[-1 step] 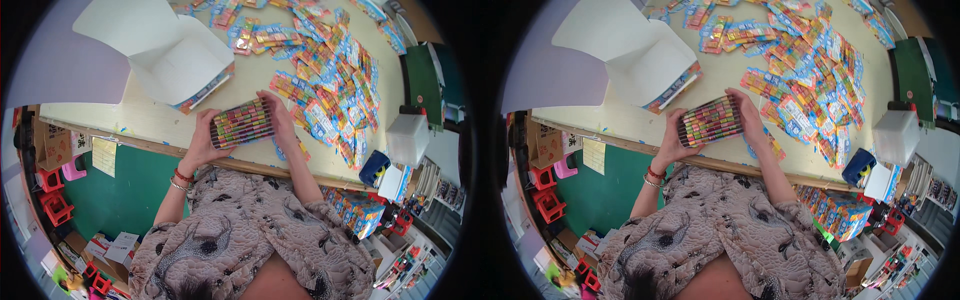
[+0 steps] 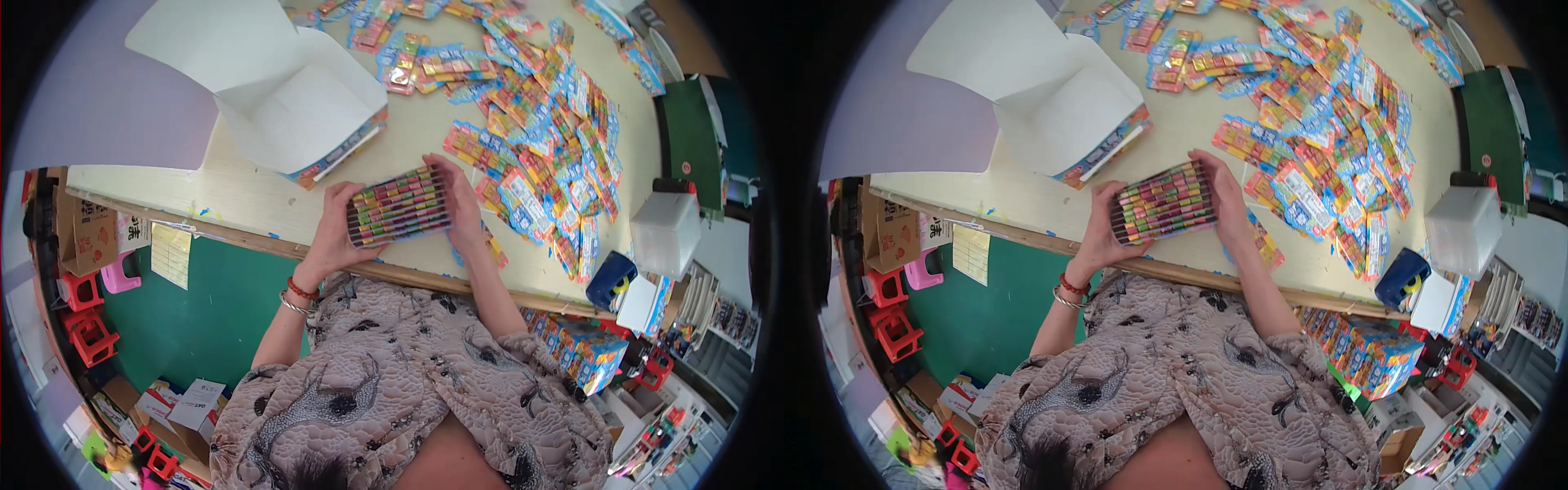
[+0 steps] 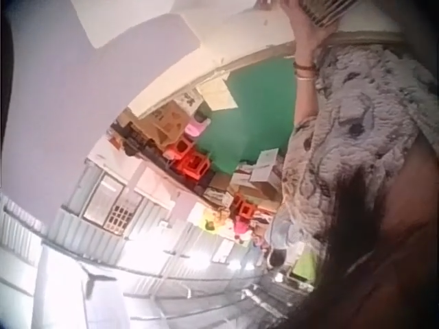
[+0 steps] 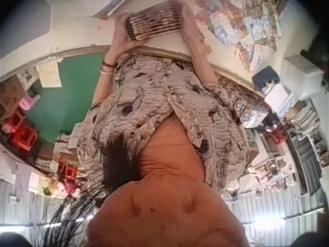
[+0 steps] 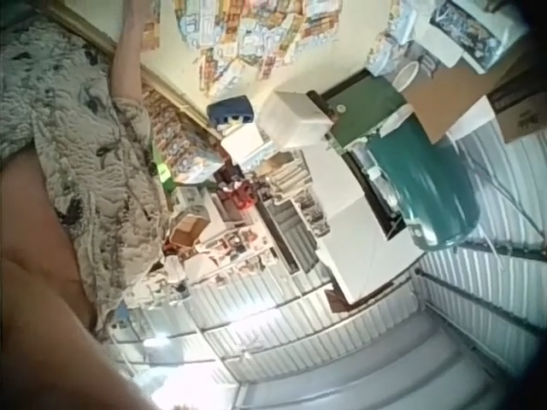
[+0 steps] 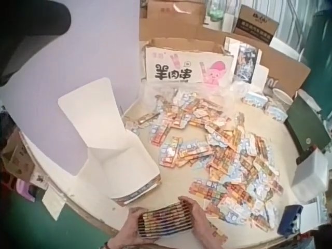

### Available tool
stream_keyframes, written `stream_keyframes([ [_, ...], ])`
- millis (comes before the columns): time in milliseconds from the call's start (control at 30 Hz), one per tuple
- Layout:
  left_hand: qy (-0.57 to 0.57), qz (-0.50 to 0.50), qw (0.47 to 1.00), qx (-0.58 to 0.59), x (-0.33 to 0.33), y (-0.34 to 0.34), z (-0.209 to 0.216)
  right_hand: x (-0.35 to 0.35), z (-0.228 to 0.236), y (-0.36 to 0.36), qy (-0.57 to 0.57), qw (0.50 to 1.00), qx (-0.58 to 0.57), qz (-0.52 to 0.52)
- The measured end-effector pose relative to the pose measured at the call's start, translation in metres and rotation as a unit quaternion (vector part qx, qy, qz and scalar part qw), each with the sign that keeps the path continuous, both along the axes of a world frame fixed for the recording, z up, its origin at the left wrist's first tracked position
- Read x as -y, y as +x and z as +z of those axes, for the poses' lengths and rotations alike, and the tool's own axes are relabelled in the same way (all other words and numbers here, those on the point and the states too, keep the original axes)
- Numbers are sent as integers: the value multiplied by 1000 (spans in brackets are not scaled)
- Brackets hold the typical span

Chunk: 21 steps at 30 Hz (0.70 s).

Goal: Sorting and packing small colorful snack packets into display boxes on a workbench.

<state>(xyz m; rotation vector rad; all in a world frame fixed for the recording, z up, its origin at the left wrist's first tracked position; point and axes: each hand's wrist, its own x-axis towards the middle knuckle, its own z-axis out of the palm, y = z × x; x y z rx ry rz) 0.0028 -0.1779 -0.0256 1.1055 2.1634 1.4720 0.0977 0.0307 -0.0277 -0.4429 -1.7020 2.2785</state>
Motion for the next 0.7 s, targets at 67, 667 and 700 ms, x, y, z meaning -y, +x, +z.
stream_keyframes([
  [67, -4, -12, 1000, -1, 4, 6, 7, 7, 2, 4, -60, 997, -9, -37],
  [667, -32, 184, 976, -114, 35, -128, 110, -36, 77, -167, 523, 822, 158, 158],
  [700, -33, 185, 976, -112, 35, -127, 105, -35, 71, -162, 531, 814, 139, 188],
])
